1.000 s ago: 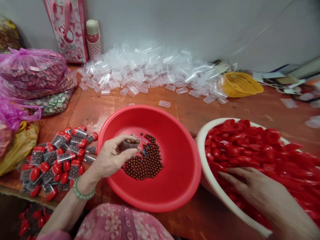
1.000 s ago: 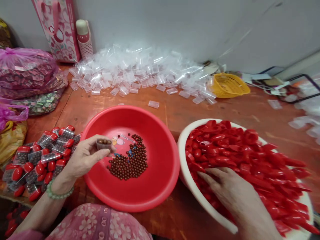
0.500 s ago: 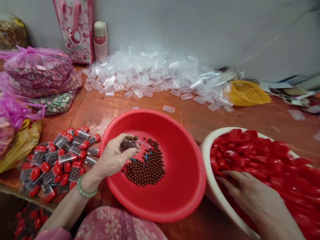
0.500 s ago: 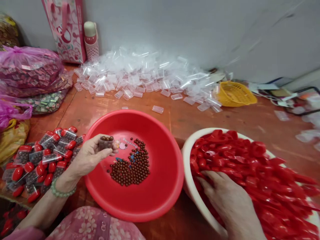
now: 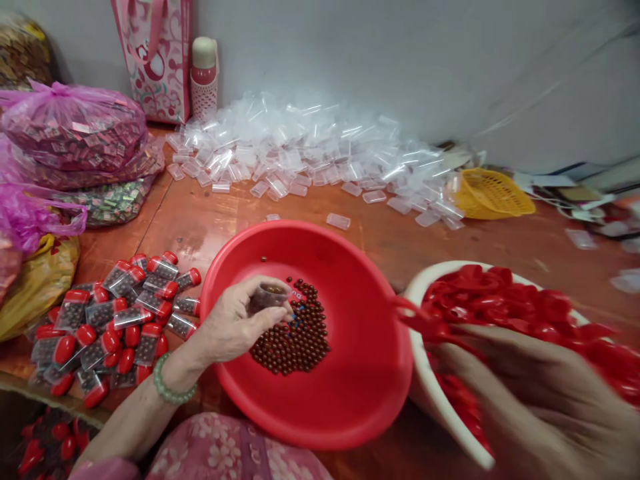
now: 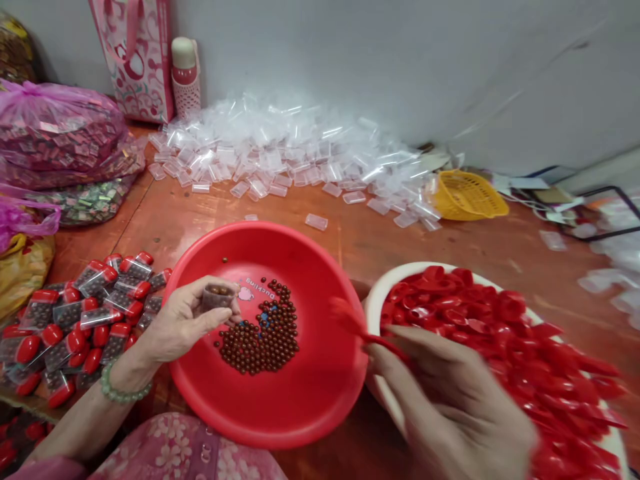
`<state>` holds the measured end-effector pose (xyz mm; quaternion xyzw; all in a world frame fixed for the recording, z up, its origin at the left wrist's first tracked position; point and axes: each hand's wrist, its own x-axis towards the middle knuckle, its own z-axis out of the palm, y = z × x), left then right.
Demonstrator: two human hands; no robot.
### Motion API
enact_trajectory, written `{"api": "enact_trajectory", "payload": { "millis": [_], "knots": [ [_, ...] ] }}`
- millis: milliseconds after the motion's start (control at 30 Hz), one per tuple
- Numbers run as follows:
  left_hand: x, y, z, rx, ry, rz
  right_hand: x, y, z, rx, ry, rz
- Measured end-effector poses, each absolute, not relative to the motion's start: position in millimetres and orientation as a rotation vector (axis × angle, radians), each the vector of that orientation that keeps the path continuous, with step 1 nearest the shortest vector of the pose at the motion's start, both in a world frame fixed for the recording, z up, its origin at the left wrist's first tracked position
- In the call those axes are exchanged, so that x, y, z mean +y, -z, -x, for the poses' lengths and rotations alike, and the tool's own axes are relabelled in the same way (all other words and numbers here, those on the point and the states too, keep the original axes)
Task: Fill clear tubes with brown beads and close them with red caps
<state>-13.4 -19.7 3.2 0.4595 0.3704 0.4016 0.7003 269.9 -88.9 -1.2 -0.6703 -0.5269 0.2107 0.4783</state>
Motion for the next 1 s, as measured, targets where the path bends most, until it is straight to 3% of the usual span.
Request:
{"api": "enact_trajectory", "payload": {
  "millis": [200,433,567,733,1000],
  "knots": [
    [-18,-4,15,0.836,-0.914,-0.985,-48,-19,-190,-1.331,-0.979,1.395],
    [-15,1,18,0.914,-0.925,-0.93,-25,-16,-185,-1.375,-1.372,1.333],
    [-12,0,17,0.93,-0.897,-0.892,-18,-14,-185,-1.366,-1.429,1.334],
    [-11,3,16,0.932,-0.934,-0.87,-19,-9,-182,-1.422,-1.155,1.304],
    [-11,7,18,0.889,-0.913,-0.887,-23,3,-174,-1.974,-0.086,0.978]
  ]
}}
